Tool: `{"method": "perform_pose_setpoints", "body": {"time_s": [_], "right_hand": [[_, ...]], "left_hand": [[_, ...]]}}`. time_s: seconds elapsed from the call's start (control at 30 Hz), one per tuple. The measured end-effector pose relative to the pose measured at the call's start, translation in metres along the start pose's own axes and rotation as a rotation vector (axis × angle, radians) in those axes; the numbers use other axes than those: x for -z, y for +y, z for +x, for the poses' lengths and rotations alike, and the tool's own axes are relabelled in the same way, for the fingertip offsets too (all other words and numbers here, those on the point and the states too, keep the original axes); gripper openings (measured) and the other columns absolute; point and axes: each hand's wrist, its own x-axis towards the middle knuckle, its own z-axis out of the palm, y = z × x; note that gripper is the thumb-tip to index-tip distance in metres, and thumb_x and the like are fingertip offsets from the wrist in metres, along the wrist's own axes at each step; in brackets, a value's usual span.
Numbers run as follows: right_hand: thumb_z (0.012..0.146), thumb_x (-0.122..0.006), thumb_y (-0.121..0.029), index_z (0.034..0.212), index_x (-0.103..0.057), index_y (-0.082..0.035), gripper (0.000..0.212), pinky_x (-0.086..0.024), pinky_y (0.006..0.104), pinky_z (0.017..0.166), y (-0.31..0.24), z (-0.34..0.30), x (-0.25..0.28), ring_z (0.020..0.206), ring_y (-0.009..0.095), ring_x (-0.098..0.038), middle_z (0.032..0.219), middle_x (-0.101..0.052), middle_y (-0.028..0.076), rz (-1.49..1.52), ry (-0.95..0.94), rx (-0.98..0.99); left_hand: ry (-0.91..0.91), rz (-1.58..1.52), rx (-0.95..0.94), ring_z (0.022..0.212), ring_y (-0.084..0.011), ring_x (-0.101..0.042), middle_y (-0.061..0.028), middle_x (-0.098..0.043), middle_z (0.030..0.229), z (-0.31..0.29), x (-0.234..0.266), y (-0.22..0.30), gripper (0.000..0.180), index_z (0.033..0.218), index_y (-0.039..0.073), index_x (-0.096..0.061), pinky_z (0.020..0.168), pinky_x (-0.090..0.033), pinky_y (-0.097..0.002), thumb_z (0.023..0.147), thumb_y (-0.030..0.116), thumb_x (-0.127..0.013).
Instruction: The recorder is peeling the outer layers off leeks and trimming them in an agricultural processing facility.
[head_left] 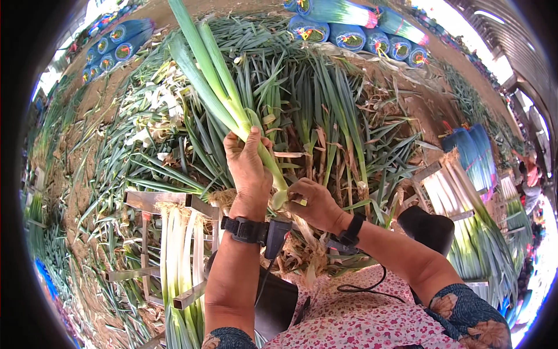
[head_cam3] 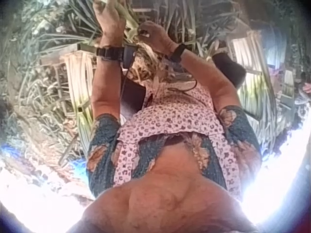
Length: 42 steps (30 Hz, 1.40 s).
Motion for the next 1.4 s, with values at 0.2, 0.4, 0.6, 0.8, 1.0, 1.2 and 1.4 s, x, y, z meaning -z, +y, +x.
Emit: {"method": "perform_pose_setpoints", "body": {"time_s": [0.2,0.4,0.6,0.8,1.0,1.2,1.4], "right_hand": [[0.073,-0.066,-0.003,0.099,-0.057,-0.006,0.028,-0.049,0.0308,0.076,-0.008,0.006,-0.008,0.086,0.022,-0.059,0.095,-0.056,0.009,0.083,0.282,-0.006],[0.078,-0.061,0.001,0.092,-0.060,-0.005,0.015,-0.048,0.0270,0.068,0.002,0.010,-0.005,0.074,0.017,-0.059,0.084,-0.058,0.007,0.104,0.245,0.013],[0.086,-0.052,0.005,0.099,-0.058,-0.002,0.016,-0.044,0.0247,0.076,-0.001,0.008,0.007,0.087,0.008,-0.055,0.096,-0.060,0.000,0.528,0.249,-0.150],[0.091,-0.053,-0.007,0.099,-0.054,-0.005,0.008,-0.046,0.0244,0.075,-0.022,-0.009,0.027,0.085,0.010,-0.057,0.091,-0.062,0.003,1.293,0.163,-0.189],[0.090,-0.049,-0.019,0.099,-0.051,-0.006,0.016,-0.047,0.0341,0.059,0.001,-0.095,0.066,0.067,0.019,-0.061,0.077,-0.062,0.010,-0.111,-0.594,-0.452],[0.080,-0.060,-0.037,0.108,-0.060,-0.006,0.042,-0.046,0.0431,0.080,0.120,-0.209,0.099,0.091,0.034,-0.060,0.096,-0.063,0.019,-0.636,-0.640,-0.663],[0.086,-0.059,-0.035,0.113,-0.055,0.003,0.047,-0.047,0.0320,0.081,0.027,-0.045,0.047,0.095,0.026,-0.061,0.100,-0.063,0.015,0.076,-0.164,-0.340]], "left_hand": [[-0.033,-0.009,-0.015,0.063,-0.0143,-0.051,-0.0023,-0.053,0.081,0.003,0.002,0.000,0.020,0.097,0.010,-0.049,0.060,-0.048,-0.0273,0.084,0.004,-0.062],[-0.083,0.019,-0.045,0.086,-0.0143,-0.050,-0.0037,-0.051,0.095,0.002,0.002,0.008,0.022,0.113,0.010,-0.049,0.076,-0.046,-0.0301,0.092,0.016,-0.051],[-0.267,0.080,0.288,0.079,-0.0181,-0.052,-0.0070,-0.051,0.092,-0.013,0.001,0.001,0.034,0.122,0.007,-0.044,0.071,-0.046,-0.0365,0.094,0.027,-0.048],[-0.194,0.008,0.118,0.066,-0.0125,-0.047,-0.0022,-0.046,0.081,0.003,0.007,-0.003,0.031,0.120,0.011,-0.048,0.058,-0.045,-0.0269,0.092,0.024,-0.053],[-0.128,0.030,-0.078,0.064,-0.0116,-0.046,-0.0009,-0.046,0.079,0.015,0.024,0.027,0.029,0.118,0.011,-0.050,0.054,-0.040,-0.0250,0.091,0.023,-0.054],[-0.130,0.010,-0.149,0.064,-0.0119,-0.045,-0.0008,-0.046,0.080,0.020,0.007,0.045,0.032,0.120,0.012,-0.049,0.055,-0.039,-0.0249,0.092,0.024,-0.054],[-0.175,0.052,-0.095,0.062,-0.0105,-0.045,-0.0015,-0.047,0.076,0.013,0.006,0.027,0.041,0.125,0.011,-0.042,0.052,-0.040,-0.0236,0.092,0.033,-0.052]]}}
